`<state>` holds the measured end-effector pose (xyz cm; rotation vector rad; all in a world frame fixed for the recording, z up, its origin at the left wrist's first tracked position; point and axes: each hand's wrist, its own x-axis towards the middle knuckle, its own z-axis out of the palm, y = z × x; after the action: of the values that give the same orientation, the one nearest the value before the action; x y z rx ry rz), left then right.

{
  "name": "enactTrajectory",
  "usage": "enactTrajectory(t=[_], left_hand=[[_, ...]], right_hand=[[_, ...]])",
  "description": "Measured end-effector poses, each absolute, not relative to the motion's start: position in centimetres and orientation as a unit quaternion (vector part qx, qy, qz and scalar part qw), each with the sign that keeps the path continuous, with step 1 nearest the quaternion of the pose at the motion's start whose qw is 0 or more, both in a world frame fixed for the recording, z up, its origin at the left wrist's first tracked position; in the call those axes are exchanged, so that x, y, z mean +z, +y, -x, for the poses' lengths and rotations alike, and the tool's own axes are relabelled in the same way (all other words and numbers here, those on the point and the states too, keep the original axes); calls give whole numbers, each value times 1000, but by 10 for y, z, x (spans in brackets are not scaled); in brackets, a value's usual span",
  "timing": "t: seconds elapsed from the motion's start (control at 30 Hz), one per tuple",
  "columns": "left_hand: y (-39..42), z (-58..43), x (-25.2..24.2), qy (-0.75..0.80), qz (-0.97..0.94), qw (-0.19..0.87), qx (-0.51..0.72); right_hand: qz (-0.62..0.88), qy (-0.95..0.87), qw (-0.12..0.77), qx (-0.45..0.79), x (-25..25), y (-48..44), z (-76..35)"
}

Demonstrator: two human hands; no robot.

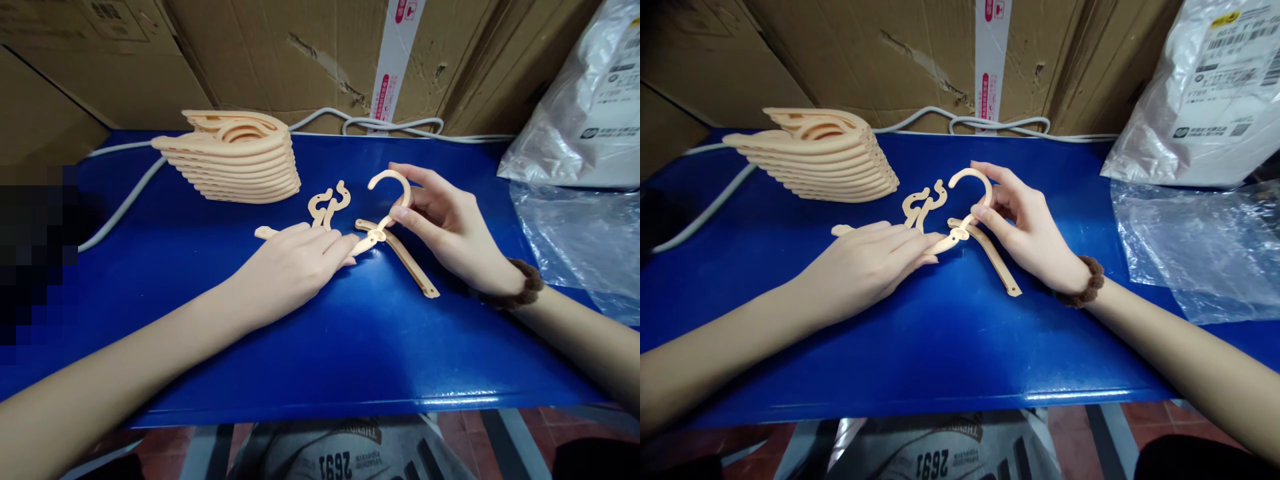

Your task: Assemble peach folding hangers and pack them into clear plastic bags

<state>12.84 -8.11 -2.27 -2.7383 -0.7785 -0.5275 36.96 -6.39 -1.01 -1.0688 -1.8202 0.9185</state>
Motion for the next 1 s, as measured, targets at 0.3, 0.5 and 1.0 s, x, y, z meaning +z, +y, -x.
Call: enactTrajectory(t=[0.3,0.5,1.0], left_hand=[[-83,-129,-21,-251,939,146,-185],[-84,-130,-21,-242,936,152,-205],[-82,-126,-18,-325,919,-13,-224]], right_hand=[[411,-697,400,431,-9,-61,-372],[414,-663,399,478,-6,-64,-369],[424,-562,462,540,-14,-59,-368]])
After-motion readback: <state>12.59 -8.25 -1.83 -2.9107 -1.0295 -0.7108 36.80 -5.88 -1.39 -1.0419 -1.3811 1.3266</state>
